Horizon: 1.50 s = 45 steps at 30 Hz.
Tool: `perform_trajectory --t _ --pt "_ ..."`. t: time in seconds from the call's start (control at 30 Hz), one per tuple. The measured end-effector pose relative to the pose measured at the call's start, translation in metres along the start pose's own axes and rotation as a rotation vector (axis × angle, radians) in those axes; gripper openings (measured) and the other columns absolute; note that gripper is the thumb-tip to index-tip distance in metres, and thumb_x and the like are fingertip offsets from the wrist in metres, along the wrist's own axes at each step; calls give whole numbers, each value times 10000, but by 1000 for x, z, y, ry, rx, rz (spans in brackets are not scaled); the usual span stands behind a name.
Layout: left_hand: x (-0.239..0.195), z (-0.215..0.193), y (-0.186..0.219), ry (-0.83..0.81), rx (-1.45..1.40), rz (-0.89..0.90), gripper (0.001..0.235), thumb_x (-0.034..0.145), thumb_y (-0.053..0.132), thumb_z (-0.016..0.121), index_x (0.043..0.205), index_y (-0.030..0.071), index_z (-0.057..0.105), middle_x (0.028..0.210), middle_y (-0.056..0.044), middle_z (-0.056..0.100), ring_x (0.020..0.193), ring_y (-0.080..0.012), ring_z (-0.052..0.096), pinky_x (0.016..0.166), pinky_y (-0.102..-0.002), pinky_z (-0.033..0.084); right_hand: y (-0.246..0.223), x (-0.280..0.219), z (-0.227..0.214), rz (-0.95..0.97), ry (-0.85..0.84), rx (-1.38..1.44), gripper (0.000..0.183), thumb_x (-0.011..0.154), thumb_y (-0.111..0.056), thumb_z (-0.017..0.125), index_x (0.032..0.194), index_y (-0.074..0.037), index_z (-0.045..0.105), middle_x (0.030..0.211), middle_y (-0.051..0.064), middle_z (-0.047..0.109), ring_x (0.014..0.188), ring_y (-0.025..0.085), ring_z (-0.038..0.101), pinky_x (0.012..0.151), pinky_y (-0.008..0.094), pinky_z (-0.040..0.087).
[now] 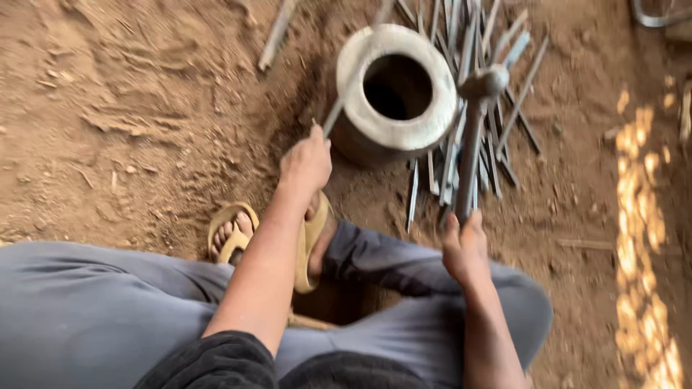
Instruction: The person sits on the ground and repeatedly places metal rods across a concrete ring, then strikes them with a hammer to break them into smaller pieces. The broken pieces are discarded onto a growing pile nearby.
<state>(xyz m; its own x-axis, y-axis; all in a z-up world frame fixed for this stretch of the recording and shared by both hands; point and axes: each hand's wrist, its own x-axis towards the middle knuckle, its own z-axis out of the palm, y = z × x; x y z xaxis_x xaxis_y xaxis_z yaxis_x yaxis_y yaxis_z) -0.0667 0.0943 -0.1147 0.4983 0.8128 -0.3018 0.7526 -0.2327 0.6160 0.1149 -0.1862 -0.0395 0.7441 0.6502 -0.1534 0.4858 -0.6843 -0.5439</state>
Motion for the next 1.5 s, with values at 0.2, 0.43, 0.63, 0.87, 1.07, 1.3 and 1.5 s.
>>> perform_trajectory --t 0.2,0.43,0.63,0.87,1.07,1.3,1.5 --pt "6 -4 -36 -383 -97 198 377 947 279 631 1215 20 577 1138 -260 698 1055 -407 683 880 -495 556 35 18 41 79 -160 100 358 1022 -408 505 1094 -58 518 691 130 644 593 256 645 567 421 511" --pt "-33 -33 4 -868 -452 381 856 830 375 825 1465 11 382 1324 -183 609 1186 -285 619 975 -432 533 32 24 60 301 -336 320 371 1011 -427 531 998 -59 484 625 84 523 447 217 497 411 394 425" --pt "-57 -53 88 -687 -1244 447 817 962 397 756 1594 -16 443 1166 -96 726 1018 -117 669 870 -288 597 34 20 63 260 -387 371 327 1048 -410 512 996 -93 452 608 59 492 425 174 463 379 348 400" --pt "-74 -50 112 -854 -1795 283 733 964 204 744 1519 -113 384 1217 -163 707 1036 -196 752 887 -344 657 3 -1 59 261 -277 445 224 1022 -310 518 1067 -106 437 693 7 591 443 127 506 358 313 435" --pt "-57 -33 81 -512 -882 404 544 1051 390 543 1443 13 539 1268 -144 723 1194 -253 653 1059 -412 500 -21 -15 57 114 -190 725 220 1059 -249 584 1117 -45 525 698 32 516 437 102 468 364 277 403" --pt "-46 -81 -7 -533 376 -108 504 1006 426 554 1378 88 570 1259 -163 717 1132 -315 707 1005 -515 544 -58 -16 5 -478 241 751 162 1145 -209 515 1204 -62 480 741 -7 550 497 66 496 444 268 451" --pt "-14 -91 -63 -397 84 -199 578 1068 558 415 1350 93 612 1339 -177 638 1210 -376 607 1068 -509 458 -79 60 -59 -786 564 720 400 1164 -331 443 1424 -39 359 762 67 517 513 103 514 498 263 465"
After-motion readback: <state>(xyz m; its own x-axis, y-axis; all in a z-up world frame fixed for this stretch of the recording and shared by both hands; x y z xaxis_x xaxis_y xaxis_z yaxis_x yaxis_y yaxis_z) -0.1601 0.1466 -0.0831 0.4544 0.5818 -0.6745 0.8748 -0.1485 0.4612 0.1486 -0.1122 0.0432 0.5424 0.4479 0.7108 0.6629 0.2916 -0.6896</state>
